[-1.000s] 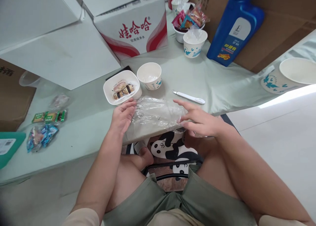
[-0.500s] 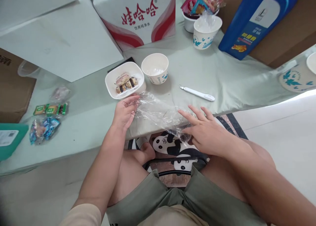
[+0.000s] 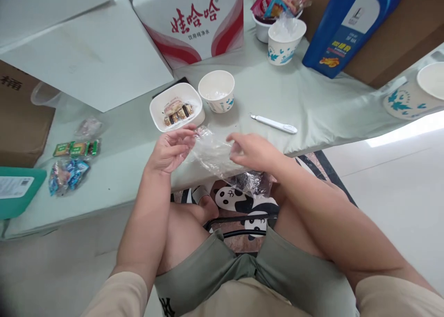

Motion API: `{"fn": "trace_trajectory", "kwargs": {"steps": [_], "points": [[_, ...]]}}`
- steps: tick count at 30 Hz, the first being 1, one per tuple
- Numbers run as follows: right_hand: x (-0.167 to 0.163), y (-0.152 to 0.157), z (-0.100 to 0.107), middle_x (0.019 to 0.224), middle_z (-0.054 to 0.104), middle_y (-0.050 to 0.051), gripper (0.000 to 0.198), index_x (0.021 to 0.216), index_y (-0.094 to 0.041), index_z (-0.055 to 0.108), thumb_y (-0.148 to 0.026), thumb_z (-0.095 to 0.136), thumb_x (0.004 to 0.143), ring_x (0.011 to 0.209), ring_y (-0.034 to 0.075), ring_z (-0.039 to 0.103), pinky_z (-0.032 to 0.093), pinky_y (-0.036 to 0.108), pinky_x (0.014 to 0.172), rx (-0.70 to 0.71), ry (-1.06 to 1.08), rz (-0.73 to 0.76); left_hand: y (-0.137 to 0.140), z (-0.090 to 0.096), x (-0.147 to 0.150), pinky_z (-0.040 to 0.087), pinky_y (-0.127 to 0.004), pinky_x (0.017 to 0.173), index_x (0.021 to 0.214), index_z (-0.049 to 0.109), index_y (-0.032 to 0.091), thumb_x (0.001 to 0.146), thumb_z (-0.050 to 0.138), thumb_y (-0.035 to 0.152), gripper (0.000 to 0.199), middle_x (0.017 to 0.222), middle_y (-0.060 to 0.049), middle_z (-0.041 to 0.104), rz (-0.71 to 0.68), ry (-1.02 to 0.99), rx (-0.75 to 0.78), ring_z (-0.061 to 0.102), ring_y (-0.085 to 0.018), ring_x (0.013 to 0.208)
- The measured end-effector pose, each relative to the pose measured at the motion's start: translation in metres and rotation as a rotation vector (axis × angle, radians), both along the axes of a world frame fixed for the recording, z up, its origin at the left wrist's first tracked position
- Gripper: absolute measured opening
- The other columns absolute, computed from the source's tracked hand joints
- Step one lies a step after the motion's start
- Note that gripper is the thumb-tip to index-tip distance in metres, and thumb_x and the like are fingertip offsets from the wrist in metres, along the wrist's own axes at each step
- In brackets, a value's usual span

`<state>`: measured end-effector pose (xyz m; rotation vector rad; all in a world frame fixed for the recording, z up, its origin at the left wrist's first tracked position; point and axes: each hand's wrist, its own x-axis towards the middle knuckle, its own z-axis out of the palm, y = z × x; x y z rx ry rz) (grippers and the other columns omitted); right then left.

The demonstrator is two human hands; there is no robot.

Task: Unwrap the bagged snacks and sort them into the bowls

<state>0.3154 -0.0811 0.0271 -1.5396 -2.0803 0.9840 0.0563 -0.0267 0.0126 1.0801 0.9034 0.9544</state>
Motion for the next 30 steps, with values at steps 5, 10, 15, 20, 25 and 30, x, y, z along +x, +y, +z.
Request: {"fn": "trace_trajectory", "kwargs": {"steps": [5,10,15,20,25,30], "points": [[-0.003,0.002,0.005,0.075,0.072,0.003,0.011,0.079,-0.021,0.061,-0.031,0.063,0.083,0.059,0.015,0.066,0.052,0.03,0.057,-0.243,0.402,-0.234,-0.005,0.003,0.011,0.051,-0.04,0.106,0.117,0.067,0.032,0.058,0.09,0.047,0.065,0.141,-0.004,0.06,0.12,-0.176,0.03,0.049,-0.031,0.141],[-0.008,-0.003,0.002,0.083,0.073,0.003,0.013,0.084,-0.023,0.057,-0.032,0.065,0.085,0.073,0.016,0.07,0.057,0.031,0.069,-0.29,0.638,-0.376,-0.015,-0.014,0.047,0.055,-0.041,0.097,0.113,0.068,0.02,0.052,0.092,0.054,0.073,0.131,-0.015,0.068,-0.163,-0.169,-0.227,0.064,-0.033,0.122],[-0.004,0.001,-0.011,0.086,0.072,0.005,0.018,0.083,-0.022,0.064,-0.038,0.06,0.09,0.083,0.018,0.07,0.058,0.037,0.083,-0.276,0.605,-0.356,-0.004,-0.022,0.058,0.057,-0.031,0.073,0.086,0.069,0.017,0.065,0.084,0.041,0.036,0.084,-0.006,0.076,-0.089,0.052,-0.165,0.073,-0.019,0.081],[0.009,0.004,-0.019,0.089,0.075,0.006,0.023,0.093,-0.023,0.07,-0.042,0.057,0.093,0.085,0.023,0.072,0.059,0.042,0.083,-0.242,0.449,-0.32,0.005,-0.021,0.051,0.051,-0.024,0.056,0.095,0.064,0.021,0.075,0.073,0.042,0.03,0.073,-0.001,0.074,-0.033,0.147,-0.117,0.071,-0.015,0.061],[0.004,0.007,-0.019,0.075,0.074,0.002,0.029,0.12,-0.025,0.063,-0.029,0.058,0.092,0.067,0.019,0.071,0.061,0.038,0.073,-0.288,0.502,-0.294,0.001,-0.017,0.044,0.053,-0.026,0.056,0.12,0.057,0.025,0.072,0.076,0.052,0.058,0.08,-0.005,0.077,-0.246,0.101,-0.147,0.076,-0.022,0.069],[-0.002,0.01,-0.024,0.071,0.071,-0.001,0.031,0.123,-0.03,0.061,-0.026,0.049,0.095,0.065,0.017,0.072,0.059,0.031,0.062,-0.367,0.694,-0.287,-0.004,-0.012,0.044,0.047,-0.025,0.046,0.116,0.059,0.026,0.072,0.077,0.041,0.05,0.058,0.004,0.067,-0.284,0.168,-0.156,0.065,-0.015,0.047]]}}
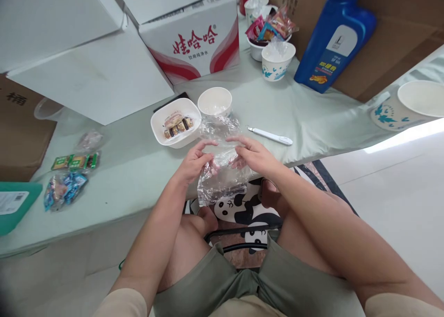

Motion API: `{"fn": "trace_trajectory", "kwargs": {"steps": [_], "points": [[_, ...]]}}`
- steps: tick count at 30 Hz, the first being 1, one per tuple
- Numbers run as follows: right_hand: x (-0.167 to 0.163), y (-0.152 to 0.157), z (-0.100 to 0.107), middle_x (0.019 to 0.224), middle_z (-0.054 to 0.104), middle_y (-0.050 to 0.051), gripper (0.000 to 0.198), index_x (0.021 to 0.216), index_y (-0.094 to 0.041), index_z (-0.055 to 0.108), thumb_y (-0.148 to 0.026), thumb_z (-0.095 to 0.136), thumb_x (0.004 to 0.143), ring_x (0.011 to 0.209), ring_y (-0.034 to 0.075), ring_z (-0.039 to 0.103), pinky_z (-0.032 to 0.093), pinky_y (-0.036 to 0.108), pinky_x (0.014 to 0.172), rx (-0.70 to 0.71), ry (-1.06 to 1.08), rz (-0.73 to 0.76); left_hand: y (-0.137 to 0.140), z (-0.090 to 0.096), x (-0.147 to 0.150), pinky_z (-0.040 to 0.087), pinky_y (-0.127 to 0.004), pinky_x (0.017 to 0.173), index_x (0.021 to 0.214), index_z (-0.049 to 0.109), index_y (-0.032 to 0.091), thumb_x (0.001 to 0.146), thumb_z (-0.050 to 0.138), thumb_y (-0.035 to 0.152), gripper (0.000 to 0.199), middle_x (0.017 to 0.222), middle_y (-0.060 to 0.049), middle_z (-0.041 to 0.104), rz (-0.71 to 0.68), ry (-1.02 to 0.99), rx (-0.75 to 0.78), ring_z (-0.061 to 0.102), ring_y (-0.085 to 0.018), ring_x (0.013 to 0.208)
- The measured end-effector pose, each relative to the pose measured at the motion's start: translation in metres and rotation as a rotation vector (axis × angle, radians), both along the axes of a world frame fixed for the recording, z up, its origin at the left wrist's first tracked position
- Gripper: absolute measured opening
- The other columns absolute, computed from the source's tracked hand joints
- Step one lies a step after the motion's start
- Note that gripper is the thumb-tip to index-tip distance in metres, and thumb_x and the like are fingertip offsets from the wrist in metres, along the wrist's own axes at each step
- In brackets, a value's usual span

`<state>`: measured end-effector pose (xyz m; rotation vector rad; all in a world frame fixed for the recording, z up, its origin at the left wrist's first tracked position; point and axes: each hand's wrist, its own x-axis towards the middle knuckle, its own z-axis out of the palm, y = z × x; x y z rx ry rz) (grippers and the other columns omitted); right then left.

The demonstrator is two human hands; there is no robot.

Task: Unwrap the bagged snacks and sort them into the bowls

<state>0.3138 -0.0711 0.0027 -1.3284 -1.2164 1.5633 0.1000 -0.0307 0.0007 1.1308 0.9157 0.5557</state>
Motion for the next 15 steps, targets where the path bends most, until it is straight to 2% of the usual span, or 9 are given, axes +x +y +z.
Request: {"fn": "trace_trajectory", "kwargs": {"steps": [1,3,5,7,9,12,15], "points": [[0.0,0.0,-0.002,0.077,0.072,0.0,0.032,0.125,-0.031,0.06,-0.026,0.048,0.095,0.066,0.017,0.072,0.059,0.031,0.062,0.005,0.027,0.001,0.0,0.001,0.0,0.046,-0.024,0.044,0.111,0.061,0.026,0.072,0.077,0.04,0.044,0.054,0.006,0.063,0.036,-0.008,0.004,0.063,-0.014,0.045],[0.001,0.0,-0.004,0.102,0.075,0.003,0.031,0.123,-0.031,0.06,-0.027,0.049,0.094,0.068,0.015,0.072,0.06,0.031,0.064,0.045,0.068,0.004,0.001,0.002,-0.001,0.043,-0.022,0.042,0.102,0.063,0.026,0.071,0.076,0.039,0.036,0.052,0.008,0.059,0.093,-0.039,-0.005,0.063,-0.014,0.045],[0.002,-0.001,-0.005,0.132,0.066,0.004,0.025,0.114,-0.03,0.062,-0.027,0.051,0.093,0.069,0.012,0.07,0.061,0.032,0.066,0.121,0.072,0.01,0.002,0.003,-0.004,0.042,-0.022,0.04,0.094,0.065,0.025,0.069,0.076,0.039,0.031,0.053,0.007,0.061,0.127,-0.066,-0.021,0.063,-0.014,0.045],[0.003,-0.002,-0.004,0.148,0.054,0.004,0.019,0.105,-0.028,0.065,-0.025,0.053,0.09,0.071,0.01,0.068,0.06,0.032,0.066,0.204,0.029,0.015,0.004,0.003,-0.007,0.044,-0.024,0.041,0.084,0.067,0.023,0.067,0.077,0.038,0.025,0.057,0.003,0.065,0.128,-0.075,-0.041,0.064,-0.015,0.047],[0.004,-0.004,-0.002,0.148,0.053,0.004,0.016,0.094,-0.025,0.068,-0.023,0.053,0.088,0.085,0.014,0.069,0.061,0.033,0.071,0.311,-0.057,0.012,0.005,0.002,-0.01,0.049,-0.026,0.047,0.073,0.068,0.02,0.065,0.079,0.035,0.02,0.061,0.0,0.069,0.113,-0.08,-0.063,0.067,-0.017,0.054],[0.008,-0.006,0.0,0.135,0.059,0.005,0.022,0.072,-0.023,0.07,-0.015,0.053,0.083,0.11,0.022,0.064,0.057,0.042,0.091,0.528,-0.241,0.029,0.007,-0.002,-0.013,0.056,-0.03,0.057,0.068,0.07,0.017,0.064,0.079,0.037,0.021,0.07,-0.005,0.073,0.078,-0.108,-0.08,0.07,-0.019,0.063],[0.011,-0.01,-0.003,0.136,0.057,0.004,0.029,0.065,-0.024,0.071,-0.009,0.05,0.079,0.107,0.022,0.063,0.054,0.047,0.098,0.702,-0.384,0.088,0.009,-0.008,-0.012,0.057,-0.031,0.063,0.071,0.073,0.015,0.074,0.072,0.054,0.039,0.077,-0.009,0.075,0.108,-0.085,-0.061,0.071,-0.02,0.068]]}}
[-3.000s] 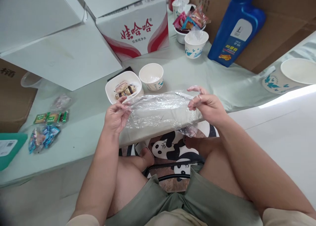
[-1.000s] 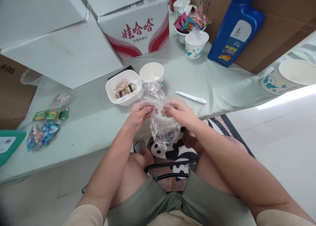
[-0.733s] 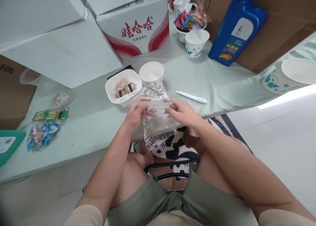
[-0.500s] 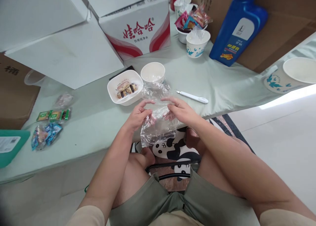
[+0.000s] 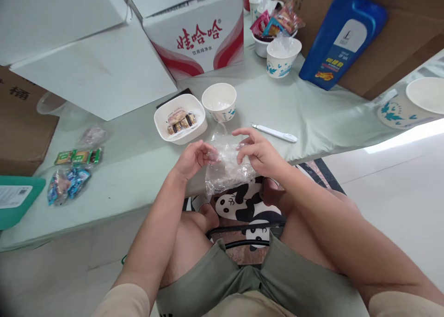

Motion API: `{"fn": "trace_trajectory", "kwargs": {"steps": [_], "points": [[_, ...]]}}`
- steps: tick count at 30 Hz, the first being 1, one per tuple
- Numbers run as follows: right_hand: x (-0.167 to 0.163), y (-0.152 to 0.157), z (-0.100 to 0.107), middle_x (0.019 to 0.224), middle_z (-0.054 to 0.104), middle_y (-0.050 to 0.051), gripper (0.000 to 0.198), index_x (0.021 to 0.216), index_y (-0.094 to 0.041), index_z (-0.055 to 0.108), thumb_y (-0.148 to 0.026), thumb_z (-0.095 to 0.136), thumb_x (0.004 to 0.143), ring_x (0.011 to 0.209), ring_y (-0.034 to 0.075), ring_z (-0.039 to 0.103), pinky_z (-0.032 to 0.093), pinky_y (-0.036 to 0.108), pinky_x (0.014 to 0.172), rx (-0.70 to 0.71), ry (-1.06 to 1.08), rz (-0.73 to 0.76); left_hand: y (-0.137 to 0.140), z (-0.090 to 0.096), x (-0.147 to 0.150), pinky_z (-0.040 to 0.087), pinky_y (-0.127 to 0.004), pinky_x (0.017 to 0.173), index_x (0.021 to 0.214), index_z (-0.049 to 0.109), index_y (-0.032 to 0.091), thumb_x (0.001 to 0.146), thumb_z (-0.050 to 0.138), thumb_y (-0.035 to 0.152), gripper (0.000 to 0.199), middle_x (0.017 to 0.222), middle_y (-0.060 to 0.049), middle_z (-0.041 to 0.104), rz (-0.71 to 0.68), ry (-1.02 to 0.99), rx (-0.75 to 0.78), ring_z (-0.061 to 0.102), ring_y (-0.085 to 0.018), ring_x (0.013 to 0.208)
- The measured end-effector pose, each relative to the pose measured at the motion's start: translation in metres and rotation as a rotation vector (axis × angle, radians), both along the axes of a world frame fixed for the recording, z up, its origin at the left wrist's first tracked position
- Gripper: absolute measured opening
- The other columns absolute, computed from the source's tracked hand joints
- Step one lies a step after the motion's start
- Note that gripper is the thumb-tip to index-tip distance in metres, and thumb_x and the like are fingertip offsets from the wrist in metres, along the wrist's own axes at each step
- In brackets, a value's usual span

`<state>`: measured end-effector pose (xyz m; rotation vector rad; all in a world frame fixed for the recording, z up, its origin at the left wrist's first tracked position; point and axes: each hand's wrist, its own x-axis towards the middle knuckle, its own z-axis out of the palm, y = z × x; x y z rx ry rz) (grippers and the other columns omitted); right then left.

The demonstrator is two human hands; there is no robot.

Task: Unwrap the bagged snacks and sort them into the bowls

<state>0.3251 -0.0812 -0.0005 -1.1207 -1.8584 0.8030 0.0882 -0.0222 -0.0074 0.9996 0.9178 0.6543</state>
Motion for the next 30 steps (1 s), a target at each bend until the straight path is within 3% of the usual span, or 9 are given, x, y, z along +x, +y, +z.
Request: {"fn": "trace_trajectory", "kwargs": {"steps": [5,8,12,15,17,19,21,24,30], "points": [[0.002,-0.005,-0.004,0.146,0.051,0.002,0.037,0.07,-0.026,0.075,-0.001,0.047,0.072,0.132,0.029,0.051,0.045,0.055,0.108,0.095,-0.251,0.1,0.003,-0.009,0.004,0.055,-0.03,0.067,0.066,0.073,0.015,0.071,0.073,0.067,0.052,0.073,-0.009,0.075,0.112,0.131,0.068,0.069,-0.018,0.068],[0.002,-0.005,-0.003,0.149,0.049,0.004,0.035,0.066,-0.023,0.074,-0.001,0.047,0.068,0.139,0.034,0.045,0.036,0.061,0.114,0.08,-0.321,0.148,0.004,-0.011,0.004,0.051,-0.028,0.065,0.067,0.073,0.015,0.07,0.079,0.057,0.042,0.068,-0.006,0.073,0.141,0.167,0.203,0.064,-0.014,0.063],[0.003,-0.005,0.004,0.148,0.05,0.004,0.03,0.067,-0.023,0.072,-0.006,0.048,0.072,0.14,0.032,0.045,0.035,0.059,0.115,-0.006,-0.182,0.073,0.003,-0.009,0.004,0.05,-0.026,0.067,0.075,0.069,0.017,0.067,0.081,0.033,0.022,0.074,-0.003,0.072,0.134,0.126,0.267,0.065,-0.014,0.068],[0.002,-0.003,0.008,0.144,0.053,0.008,0.022,0.098,-0.026,0.069,-0.021,0.057,0.08,0.136,0.031,0.049,0.041,0.056,0.112,-0.103,0.035,-0.148,0.0,-0.006,0.005,0.054,-0.027,0.071,0.086,0.066,0.018,0.064,0.079,0.022,0.026,0.091,-0.003,0.071,0.085,0.052,0.245,0.071,-0.017,0.083],[-0.001,-0.001,0.009,0.143,0.053,0.012,0.051,0.129,-0.027,0.053,-0.033,0.066,0.08,0.129,0.031,0.055,0.048,0.053,0.105,-0.254,0.147,-0.24,-0.003,-0.004,0.006,0.055,-0.027,0.069,0.088,0.064,0.019,0.064,0.078,0.021,0.028,0.1,-0.003,0.067,0.052,0.021,0.244,0.072,-0.019,0.088],[-0.006,0.002,0.009,0.132,0.061,0.014,0.073,0.142,-0.027,0.04,-0.038,0.072,0.078,0.114,0.03,0.064,0.055,0.049,0.095,-0.45,0.181,-0.236,-0.006,-0.002,0.007,0.054,-0.025,0.064,0.09,0.063,0.019,0.065,0.078,0.02,0.029,0.103,-0.003,0.065,0.043,0.007,0.27,0.072,-0.018,0.087],[-0.009,0.004,0.01,0.107,0.07,0.01,0.057,0.131,-0.025,0.049,-0.035,0.071,0.079,0.095,0.026,0.069,0.058,0.044,0.084,-0.602,0.194,-0.205,-0.007,0.0,0.007,0.053,-0.023,0.059,0.095,0.062,0.02,0.065,0.079,0.019,0.034,0.1,-0.002,0.064,0.078,-0.006,0.308,0.072,-0.016,0.08],[-0.012,0.008,0.009,0.079,0.066,0.002,0.013,0.091,-0.022,0.062,-0.027,0.066,0.08,0.073,0.017,0.065,0.055,0.032,0.07,-0.653,0.273,-0.244,-0.006,-0.001,0.005,0.05,-0.021,0.053,0.107,0.058,0.023,0.064,0.08,0.017,0.048,0.093,0.001,0.064,0.163,-0.032,0.327,0.07,-0.013,0.069],[-0.012,0.012,0.008,0.066,0.056,-0.003,0.008,0.078,-0.021,0.059,-0.023,0.066,0.076,0.059,0.01,0.054,0.047,0.024,0.055,-0.578,0.399,-0.354,0.004,-0.006,-0.005,0.049,-0.018,0.056,0.108,0.056,0.026,0.063,0.084,0.021,0.054,0.091,0.003,0.065,0.356,-0.137,0.233,0.067,-0.009,0.07]]}}
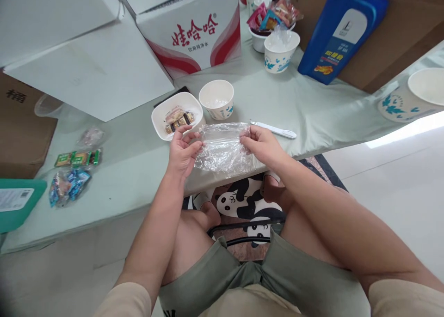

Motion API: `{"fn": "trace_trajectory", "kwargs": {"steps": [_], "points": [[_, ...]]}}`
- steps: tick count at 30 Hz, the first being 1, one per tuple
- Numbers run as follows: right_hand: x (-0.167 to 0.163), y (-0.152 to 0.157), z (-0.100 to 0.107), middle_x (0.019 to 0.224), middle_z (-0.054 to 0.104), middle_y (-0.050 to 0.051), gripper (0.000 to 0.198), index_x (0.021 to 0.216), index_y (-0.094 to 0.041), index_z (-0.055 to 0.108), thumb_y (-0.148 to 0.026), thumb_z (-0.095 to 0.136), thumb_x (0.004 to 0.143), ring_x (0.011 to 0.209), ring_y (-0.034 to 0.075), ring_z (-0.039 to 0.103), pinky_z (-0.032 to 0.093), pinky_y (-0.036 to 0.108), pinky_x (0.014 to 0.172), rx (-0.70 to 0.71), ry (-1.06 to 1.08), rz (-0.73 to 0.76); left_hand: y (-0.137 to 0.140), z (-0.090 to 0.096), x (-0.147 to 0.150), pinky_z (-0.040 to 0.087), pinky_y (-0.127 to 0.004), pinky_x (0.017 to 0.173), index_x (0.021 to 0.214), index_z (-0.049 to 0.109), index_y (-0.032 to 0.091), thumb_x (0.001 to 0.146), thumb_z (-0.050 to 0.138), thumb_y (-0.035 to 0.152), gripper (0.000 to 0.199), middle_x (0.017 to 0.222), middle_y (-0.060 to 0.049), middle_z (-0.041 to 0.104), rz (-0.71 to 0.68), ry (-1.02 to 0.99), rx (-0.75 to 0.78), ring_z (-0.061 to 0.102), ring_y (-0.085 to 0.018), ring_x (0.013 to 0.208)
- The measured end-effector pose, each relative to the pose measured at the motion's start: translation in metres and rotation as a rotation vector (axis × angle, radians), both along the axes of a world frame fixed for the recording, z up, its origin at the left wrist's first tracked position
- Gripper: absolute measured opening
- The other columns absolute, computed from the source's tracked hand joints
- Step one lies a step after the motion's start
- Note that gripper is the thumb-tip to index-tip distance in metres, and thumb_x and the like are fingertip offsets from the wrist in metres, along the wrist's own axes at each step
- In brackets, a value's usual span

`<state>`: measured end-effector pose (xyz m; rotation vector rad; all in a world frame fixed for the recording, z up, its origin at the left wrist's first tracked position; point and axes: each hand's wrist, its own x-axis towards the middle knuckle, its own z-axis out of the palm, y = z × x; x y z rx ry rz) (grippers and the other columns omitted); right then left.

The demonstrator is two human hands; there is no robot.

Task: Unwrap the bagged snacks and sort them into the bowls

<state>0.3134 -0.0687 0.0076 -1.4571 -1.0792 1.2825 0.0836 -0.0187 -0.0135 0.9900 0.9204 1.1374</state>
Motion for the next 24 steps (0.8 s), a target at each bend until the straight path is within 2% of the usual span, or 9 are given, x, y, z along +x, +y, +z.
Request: {"fn": "trace_trajectory", "kwargs": {"steps": [2,4,7,11,14,16,18,21,24], "points": [[-0.001,-0.001,0.001,0.066,0.056,-0.003,0.007,0.078,-0.021,0.059,-0.024,0.066,0.077,0.059,0.01,0.054,0.049,0.025,0.057,0.022,0.001,-0.001,0.0,0.0,0.0,0.054,-0.022,0.068,0.109,0.059,0.025,0.065,0.085,0.032,0.051,0.101,0.0,0.068,-0.039,-0.095,-0.071,0.07,-0.012,0.083],[-0.001,-0.002,0.003,0.066,0.056,-0.003,0.007,0.077,-0.022,0.059,-0.024,0.065,0.078,0.059,0.01,0.054,0.049,0.026,0.059,0.05,0.0,0.004,-0.002,0.001,0.002,0.057,-0.03,0.084,0.111,0.063,0.023,0.067,0.084,0.043,0.053,0.115,-0.006,0.069,-0.162,-0.141,-0.154,0.069,-0.019,0.103],[-0.002,-0.003,0.003,0.066,0.056,-0.003,0.008,0.078,-0.022,0.058,-0.026,0.065,0.078,0.059,0.011,0.054,0.049,0.027,0.06,0.076,0.032,0.022,-0.008,0.004,0.007,0.054,-0.037,0.097,0.113,0.066,0.022,0.063,0.088,0.041,0.058,0.129,-0.01,0.067,-0.299,-0.107,-0.215,0.065,-0.026,0.119],[-0.002,-0.004,-0.001,0.073,0.059,-0.003,0.017,0.085,-0.023,0.058,-0.033,0.068,0.078,0.065,0.012,0.058,0.049,0.027,0.062,0.092,0.131,0.023,-0.012,0.005,0.012,0.057,-0.03,0.076,0.101,0.068,0.016,0.062,0.089,0.037,0.049,0.103,-0.01,0.076,-0.396,0.079,-0.293,0.073,-0.022,0.092],[-0.002,-0.005,-0.003,0.085,0.066,0.0,0.031,0.101,-0.025,0.058,-0.037,0.073,0.077,0.077,0.015,0.065,0.053,0.03,0.069,0.036,0.189,0.064,-0.013,0.006,0.013,0.054,-0.025,0.063,0.095,0.065,0.016,0.067,0.083,0.044,0.043,0.082,-0.005,0.075,-0.338,0.191,-0.249,0.068,-0.014,0.067],[-0.004,-0.005,-0.004,0.089,0.069,0.002,0.034,0.104,-0.025,0.059,-0.035,0.076,0.076,0.08,0.017,0.066,0.054,0.032,0.072,-0.029,0.169,0.143,-0.014,0.006,0.013,0.053,-0.023,0.061,0.097,0.062,0.018,0.071,0.08,0.046,0.042,0.077,-0.002,0.074,-0.319,0.217,-0.191,0.066,-0.012,0.064],[-0.005,-0.005,-0.005,0.085,0.07,0.002,0.026,0.096,-0.023,0.063,-0.033,0.075,0.075,0.075,0.018,0.065,0.053,0.031,0.068,-0.073,0.112,0.201,-0.014,0.006,0.013,0.052,-0.022,0.058,0.102,0.06,0.02,0.072,0.08,0.046,0.044,0.075,-0.001,0.073,-0.349,0.234,-0.155,0.067,-0.013,0.065],[-0.007,-0.004,-0.01,0.074,0.068,0.001,0.015,0.082,-0.022,0.06,-0.03,0.071,0.076,0.062,0.014,0.061,0.049,0.028,0.058,-0.074,0.05,0.18,-0.014,0.006,0.012,0.048,-0.02,0.05,0.101,0.057,0.021,0.07,0.082,0.041,0.045,0.066,0.003,0.068,-0.373,0.287,-0.134,0.062,-0.011,0.055],[-0.007,-0.002,-0.014,0.057,0.06,-0.005,0.015,0.087,-0.024,0.057,-0.031,0.067,0.079,0.05,0.013,0.054,0.044,0.026,0.05,-0.064,0.056,0.161,-0.013,0.006,0.01,0.042,-0.019,0.042,0.093,0.057,0.02,0.071,0.08,0.04,0.038,0.059,0.005,0.062,-0.344,0.341,-0.142,0.055,-0.008,0.043]]}}
